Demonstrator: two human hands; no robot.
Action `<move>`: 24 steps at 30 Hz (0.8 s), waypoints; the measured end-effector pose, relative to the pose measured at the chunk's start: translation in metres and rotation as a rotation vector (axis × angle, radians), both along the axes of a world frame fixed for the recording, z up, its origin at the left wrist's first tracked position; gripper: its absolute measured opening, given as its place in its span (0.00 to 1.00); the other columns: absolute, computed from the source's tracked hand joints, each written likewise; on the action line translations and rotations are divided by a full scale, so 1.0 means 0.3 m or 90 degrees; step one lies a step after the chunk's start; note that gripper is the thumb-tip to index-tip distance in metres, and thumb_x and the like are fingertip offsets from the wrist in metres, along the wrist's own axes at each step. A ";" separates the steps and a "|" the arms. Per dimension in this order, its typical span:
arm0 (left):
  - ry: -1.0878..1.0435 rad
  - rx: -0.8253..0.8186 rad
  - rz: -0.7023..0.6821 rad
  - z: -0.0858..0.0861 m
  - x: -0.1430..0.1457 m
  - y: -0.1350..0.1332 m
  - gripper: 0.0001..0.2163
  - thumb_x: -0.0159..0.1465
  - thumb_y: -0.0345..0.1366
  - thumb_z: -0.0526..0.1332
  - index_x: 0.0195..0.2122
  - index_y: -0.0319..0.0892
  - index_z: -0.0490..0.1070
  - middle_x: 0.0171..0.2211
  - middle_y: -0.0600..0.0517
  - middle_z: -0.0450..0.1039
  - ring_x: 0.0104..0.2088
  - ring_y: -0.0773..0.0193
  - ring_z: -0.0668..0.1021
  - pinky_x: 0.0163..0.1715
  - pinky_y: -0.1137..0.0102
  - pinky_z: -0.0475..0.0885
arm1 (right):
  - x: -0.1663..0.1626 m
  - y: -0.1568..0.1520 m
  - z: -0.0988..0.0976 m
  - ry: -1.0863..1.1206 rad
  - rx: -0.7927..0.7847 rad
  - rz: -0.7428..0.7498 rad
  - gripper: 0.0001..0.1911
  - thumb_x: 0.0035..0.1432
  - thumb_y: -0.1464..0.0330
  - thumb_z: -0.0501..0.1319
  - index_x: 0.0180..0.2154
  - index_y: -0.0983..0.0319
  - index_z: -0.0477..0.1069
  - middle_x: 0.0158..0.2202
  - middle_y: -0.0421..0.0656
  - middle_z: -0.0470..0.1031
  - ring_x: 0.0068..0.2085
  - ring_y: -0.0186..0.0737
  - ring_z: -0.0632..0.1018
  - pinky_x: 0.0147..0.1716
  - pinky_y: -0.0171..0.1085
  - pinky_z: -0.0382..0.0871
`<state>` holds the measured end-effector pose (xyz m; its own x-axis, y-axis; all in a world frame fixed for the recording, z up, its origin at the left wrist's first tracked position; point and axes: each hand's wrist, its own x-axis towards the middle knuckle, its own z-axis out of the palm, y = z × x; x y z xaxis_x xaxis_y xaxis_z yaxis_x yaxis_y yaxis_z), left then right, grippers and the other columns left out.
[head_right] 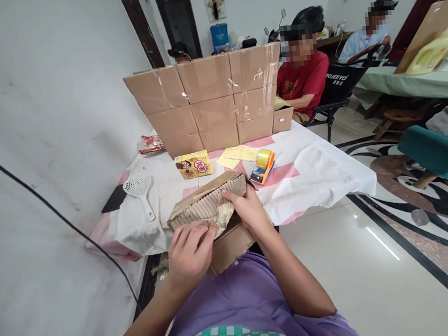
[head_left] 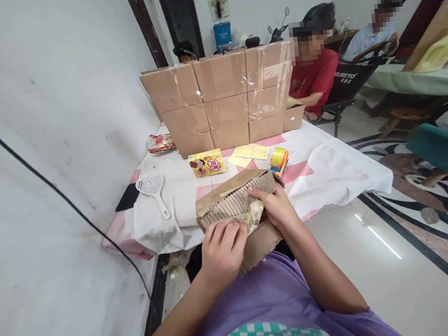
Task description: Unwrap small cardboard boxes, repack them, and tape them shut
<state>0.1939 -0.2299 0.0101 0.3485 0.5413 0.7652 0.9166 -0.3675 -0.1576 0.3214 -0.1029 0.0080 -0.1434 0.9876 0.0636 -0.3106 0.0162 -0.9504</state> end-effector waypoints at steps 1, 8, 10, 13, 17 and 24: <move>-0.004 0.000 -0.003 -0.003 0.007 -0.010 0.08 0.65 0.22 0.59 0.44 0.35 0.74 0.31 0.47 0.76 0.39 0.57 0.78 0.40 0.62 0.68 | -0.002 -0.007 0.002 0.013 -0.002 0.010 0.19 0.45 0.67 0.70 0.42 0.63 0.75 0.45 0.46 0.81 0.45 0.48 0.80 0.48 0.45 0.73; -0.095 0.028 0.030 0.005 -0.059 -0.012 0.08 0.64 0.22 0.61 0.41 0.39 0.75 0.34 0.47 0.76 0.39 0.57 0.78 0.41 0.62 0.70 | 0.028 -0.033 0.052 0.061 -0.034 0.144 0.20 0.51 0.61 0.71 0.45 0.62 0.74 0.45 0.46 0.80 0.44 0.45 0.81 0.46 0.43 0.76; -0.109 0.040 0.042 0.042 -0.133 0.020 0.09 0.64 0.22 0.60 0.40 0.41 0.75 0.39 0.44 0.77 0.43 0.55 0.78 0.44 0.60 0.71 | 0.082 -0.047 0.112 0.032 -0.051 0.302 0.22 0.56 0.56 0.68 0.47 0.62 0.73 0.47 0.49 0.79 0.43 0.45 0.82 0.43 0.43 0.78; -0.160 0.001 -0.010 0.125 -0.262 0.088 0.13 0.65 0.20 0.54 0.42 0.41 0.74 0.47 0.43 0.76 0.48 0.57 0.78 0.49 0.61 0.73 | 0.199 -0.073 0.247 -0.090 -0.008 0.496 0.21 0.61 0.55 0.65 0.49 0.61 0.73 0.50 0.51 0.78 0.42 0.44 0.83 0.39 0.42 0.79; -0.139 -0.067 -0.189 0.228 -0.397 0.188 0.14 0.65 0.19 0.52 0.37 0.42 0.73 0.46 0.47 0.76 0.51 0.60 0.78 0.52 0.63 0.74 | 0.302 -0.059 0.438 -0.236 0.239 0.546 0.16 0.66 0.57 0.60 0.38 0.62 0.77 0.33 0.46 0.80 0.32 0.40 0.82 0.32 0.37 0.77; -0.151 -0.055 -0.278 0.257 -0.440 0.276 0.09 0.62 0.28 0.66 0.25 0.46 0.77 0.40 0.51 0.70 0.43 0.61 0.73 0.45 0.64 0.71 | 0.012 0.142 0.487 -0.512 0.746 0.309 0.32 0.52 0.57 0.71 0.56 0.60 0.70 0.60 0.50 0.70 0.62 0.55 0.66 0.58 0.51 0.62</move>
<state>0.0620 -0.1472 0.0871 0.3790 0.4484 0.8095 0.6810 -0.7274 0.0841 0.3249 -0.0602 0.1541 -0.8123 0.2817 0.5107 0.0754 0.9190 -0.3870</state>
